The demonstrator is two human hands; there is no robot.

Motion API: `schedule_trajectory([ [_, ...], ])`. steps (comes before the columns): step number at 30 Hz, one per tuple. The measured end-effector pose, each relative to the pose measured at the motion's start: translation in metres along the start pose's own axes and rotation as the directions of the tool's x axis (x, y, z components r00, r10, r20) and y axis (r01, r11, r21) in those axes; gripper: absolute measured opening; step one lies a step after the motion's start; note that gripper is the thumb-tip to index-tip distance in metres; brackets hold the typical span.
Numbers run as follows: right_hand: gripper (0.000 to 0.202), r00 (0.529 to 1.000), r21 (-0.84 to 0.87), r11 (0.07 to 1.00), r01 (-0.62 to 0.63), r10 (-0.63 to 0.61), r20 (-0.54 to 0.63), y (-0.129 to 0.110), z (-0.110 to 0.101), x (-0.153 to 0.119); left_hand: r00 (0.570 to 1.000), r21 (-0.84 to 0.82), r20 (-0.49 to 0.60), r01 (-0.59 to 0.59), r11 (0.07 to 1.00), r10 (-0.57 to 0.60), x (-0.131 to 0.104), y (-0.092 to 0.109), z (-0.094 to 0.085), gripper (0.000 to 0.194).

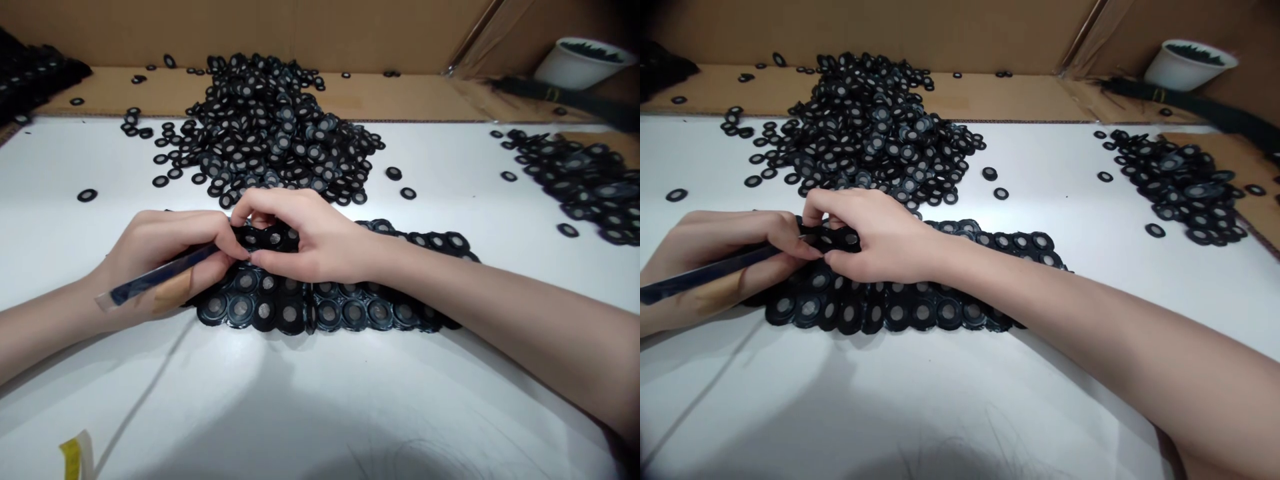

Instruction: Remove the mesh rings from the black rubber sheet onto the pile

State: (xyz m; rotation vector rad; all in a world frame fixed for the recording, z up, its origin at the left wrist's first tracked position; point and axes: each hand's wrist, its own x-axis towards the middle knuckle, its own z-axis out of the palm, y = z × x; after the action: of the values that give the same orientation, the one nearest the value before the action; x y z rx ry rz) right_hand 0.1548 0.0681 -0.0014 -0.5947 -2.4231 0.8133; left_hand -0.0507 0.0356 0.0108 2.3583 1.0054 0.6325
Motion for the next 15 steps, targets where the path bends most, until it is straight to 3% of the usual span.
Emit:
schedule_trajectory([
  [15,0.016,0.999,-0.071,0.997,0.026,-0.025,0.023,0.0008,-0.0004,-0.0007,0.999,0.058,-0.012,0.045,0.997,-0.045,-0.002,0.0017,-0.0004,0.011],
])
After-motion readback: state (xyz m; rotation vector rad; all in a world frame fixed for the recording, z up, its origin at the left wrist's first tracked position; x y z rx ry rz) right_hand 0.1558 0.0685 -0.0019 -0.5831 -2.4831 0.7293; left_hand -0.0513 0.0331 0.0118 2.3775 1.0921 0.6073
